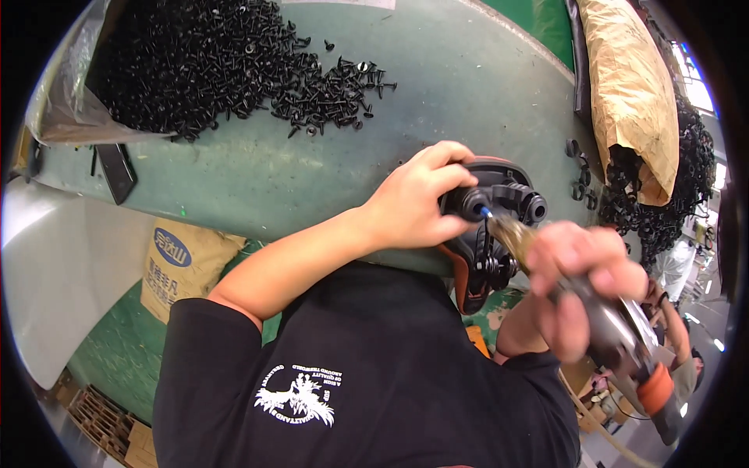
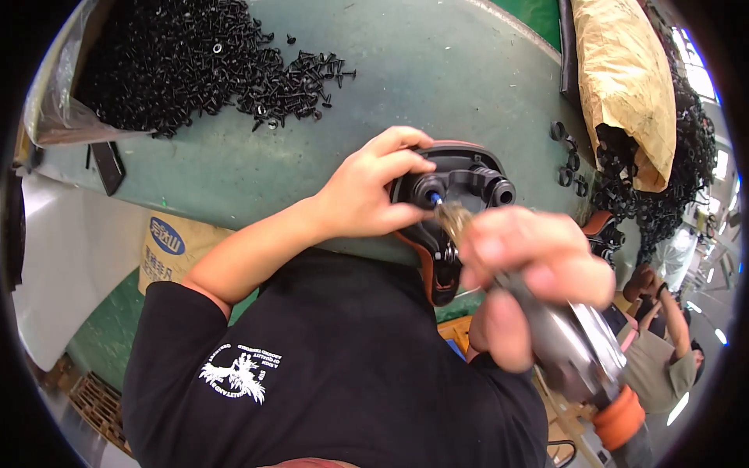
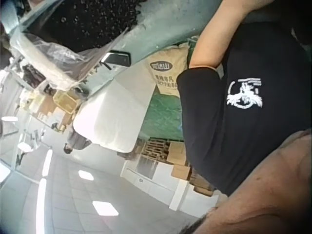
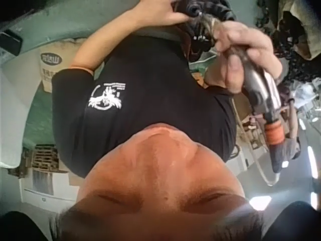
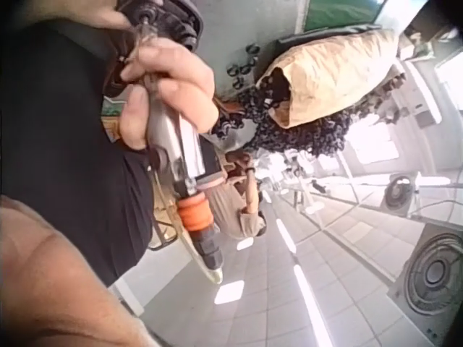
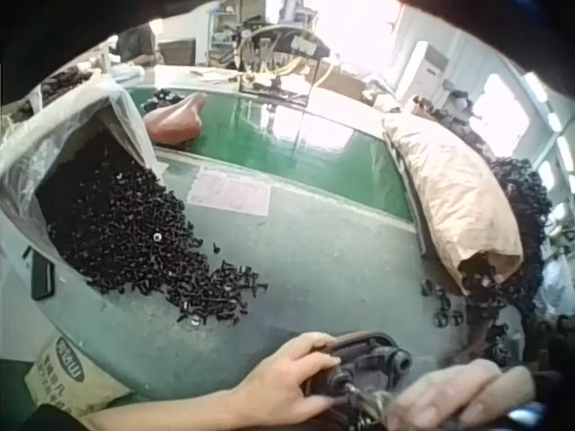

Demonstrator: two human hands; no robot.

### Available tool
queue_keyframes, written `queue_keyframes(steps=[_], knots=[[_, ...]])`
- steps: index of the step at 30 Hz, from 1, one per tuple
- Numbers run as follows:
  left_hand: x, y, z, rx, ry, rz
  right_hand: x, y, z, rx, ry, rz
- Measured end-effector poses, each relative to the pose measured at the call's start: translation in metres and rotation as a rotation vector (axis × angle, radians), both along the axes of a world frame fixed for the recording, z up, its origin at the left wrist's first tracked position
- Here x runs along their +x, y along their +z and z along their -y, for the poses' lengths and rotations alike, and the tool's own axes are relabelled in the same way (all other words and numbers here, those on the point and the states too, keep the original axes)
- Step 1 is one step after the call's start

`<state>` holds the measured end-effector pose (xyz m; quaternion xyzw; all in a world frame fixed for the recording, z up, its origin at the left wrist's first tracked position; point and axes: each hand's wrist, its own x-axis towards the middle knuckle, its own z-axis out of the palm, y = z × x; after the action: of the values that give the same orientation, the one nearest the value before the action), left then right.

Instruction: The person is assembling bicycle seats by attaching components and securing them with screws using a pneumatic screwdriver on a factory assembly line.

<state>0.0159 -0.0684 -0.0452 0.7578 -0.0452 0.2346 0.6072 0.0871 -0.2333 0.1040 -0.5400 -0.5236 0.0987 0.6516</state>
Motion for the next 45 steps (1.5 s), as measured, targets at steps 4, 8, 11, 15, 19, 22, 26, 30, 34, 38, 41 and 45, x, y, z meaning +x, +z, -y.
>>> queue_keyframes(steps=[4,8,11,15,19,22,26,30,34,38,41,45], knots=[[-0.03,0.012,-0.045,0.348,0.19,-0.093,0.01,0.007,0.038,0.203,-0.054,-0.067],[-0.025,0.006,-0.083,0.948,0.483,-0.301,0.011,-0.005,0.051,0.243,-0.144,-0.17],[-0.022,0.013,-0.087,0.985,0.448,-0.33,0.018,-0.005,0.065,0.222,-0.054,-0.15],[-0.012,0.054,-0.033,-0.472,0.112,-0.338,0.019,0.004,0.08,0.326,-0.051,-0.148],[-0.013,0.094,0.028,-1.141,-0.417,-0.621,0.018,0.017,0.086,0.452,0.054,-0.22],[-0.01,0.085,0.047,-1.222,-0.631,-0.502,0.015,0.021,0.096,0.463,0.032,-0.201],[-0.003,0.079,0.052,-1.065,-0.641,-0.452,0.013,0.016,0.109,0.44,0.025,-0.194],[0.007,0.079,0.043,-0.945,-0.762,-0.522,0.007,0.009,0.12,0.462,0.01,-0.214],[0.011,0.084,0.046,-0.898,-0.765,-0.538,0.002,0.007,0.123,0.469,-0.044,-0.204],[0.014,0.093,0.048,-0.819,-0.743,-0.649,0.002,0.005,0.123,0.468,-0.026,-0.116],[0.026,0.099,0.047,-0.501,-0.761,-0.488,-0.003,0.011,0.123,0.432,-0.012,-0.101],[0.032,0.099,0.047,-0.35,-0.796,-0.404,-0.007,0.011,0.123,0.46,-0.109,-0.161]])
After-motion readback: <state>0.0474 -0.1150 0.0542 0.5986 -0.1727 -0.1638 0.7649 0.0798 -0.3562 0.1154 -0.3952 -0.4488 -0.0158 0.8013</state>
